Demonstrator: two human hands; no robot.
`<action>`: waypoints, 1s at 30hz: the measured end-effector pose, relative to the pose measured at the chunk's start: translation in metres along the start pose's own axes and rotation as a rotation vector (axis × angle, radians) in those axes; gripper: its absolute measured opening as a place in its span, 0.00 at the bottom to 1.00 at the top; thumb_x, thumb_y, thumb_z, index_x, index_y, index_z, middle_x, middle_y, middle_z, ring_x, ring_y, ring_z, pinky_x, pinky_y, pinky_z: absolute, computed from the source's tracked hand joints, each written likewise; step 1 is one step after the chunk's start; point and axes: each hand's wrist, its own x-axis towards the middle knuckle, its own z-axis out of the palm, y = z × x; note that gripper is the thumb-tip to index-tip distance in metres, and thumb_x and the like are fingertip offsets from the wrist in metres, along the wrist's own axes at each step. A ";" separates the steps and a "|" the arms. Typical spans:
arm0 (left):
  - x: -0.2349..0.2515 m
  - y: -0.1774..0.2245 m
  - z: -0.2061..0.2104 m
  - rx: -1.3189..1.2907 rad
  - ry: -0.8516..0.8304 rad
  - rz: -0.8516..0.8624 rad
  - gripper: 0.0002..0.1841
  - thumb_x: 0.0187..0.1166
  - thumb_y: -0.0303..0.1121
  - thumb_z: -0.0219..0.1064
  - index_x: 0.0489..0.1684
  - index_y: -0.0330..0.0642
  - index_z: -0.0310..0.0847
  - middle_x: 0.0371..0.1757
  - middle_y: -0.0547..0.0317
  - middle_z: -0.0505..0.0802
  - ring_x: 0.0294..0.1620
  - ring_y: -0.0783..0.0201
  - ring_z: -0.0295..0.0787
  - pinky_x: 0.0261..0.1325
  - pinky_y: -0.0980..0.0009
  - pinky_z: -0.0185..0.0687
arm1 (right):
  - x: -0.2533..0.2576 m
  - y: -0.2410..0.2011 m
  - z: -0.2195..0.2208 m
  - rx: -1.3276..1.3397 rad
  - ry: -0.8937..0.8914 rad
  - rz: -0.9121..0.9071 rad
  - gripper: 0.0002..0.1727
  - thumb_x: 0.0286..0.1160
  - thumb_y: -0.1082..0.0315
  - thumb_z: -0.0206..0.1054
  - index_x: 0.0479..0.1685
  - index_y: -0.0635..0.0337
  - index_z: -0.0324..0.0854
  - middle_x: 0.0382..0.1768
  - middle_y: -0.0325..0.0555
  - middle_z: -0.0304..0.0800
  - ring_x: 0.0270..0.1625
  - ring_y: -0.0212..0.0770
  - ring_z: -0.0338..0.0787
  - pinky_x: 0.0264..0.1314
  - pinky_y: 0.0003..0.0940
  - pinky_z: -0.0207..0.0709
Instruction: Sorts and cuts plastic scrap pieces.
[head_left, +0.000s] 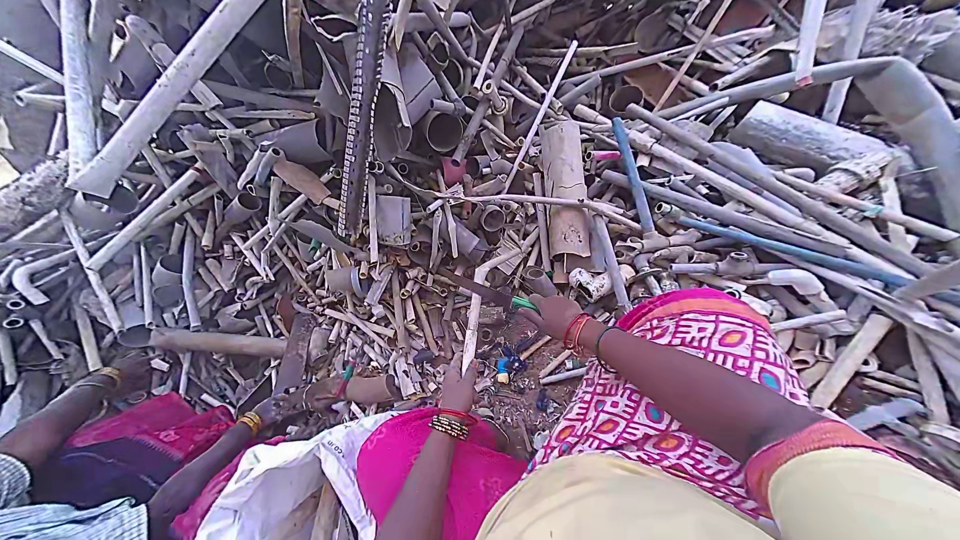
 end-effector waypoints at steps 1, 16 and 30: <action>-0.001 -0.003 0.001 0.020 -0.003 -0.002 0.13 0.92 0.31 0.53 0.60 0.26 0.72 0.24 0.61 0.72 0.16 0.70 0.66 0.23 0.73 0.69 | 0.000 0.002 0.002 -0.004 -0.012 -0.027 0.34 0.94 0.43 0.44 0.68 0.68 0.76 0.54 0.71 0.87 0.62 0.69 0.87 0.63 0.68 0.75; -0.001 0.015 -0.003 -0.429 -0.035 -0.198 0.12 0.96 0.31 0.45 0.56 0.31 0.69 0.21 0.62 0.76 0.12 0.73 0.71 0.18 0.80 0.74 | -0.004 0.003 -0.003 -0.124 -0.054 -0.095 0.35 0.93 0.41 0.48 0.66 0.70 0.77 0.51 0.72 0.87 0.59 0.72 0.88 0.59 0.70 0.75; -0.002 0.010 -0.005 -0.509 -0.253 -0.095 0.07 0.94 0.27 0.43 0.55 0.35 0.64 0.20 0.65 0.76 0.10 0.78 0.68 0.15 0.84 0.69 | -0.002 0.014 -0.003 -0.103 -0.113 -0.104 0.35 0.93 0.42 0.47 0.69 0.70 0.75 0.54 0.73 0.86 0.62 0.71 0.87 0.62 0.69 0.74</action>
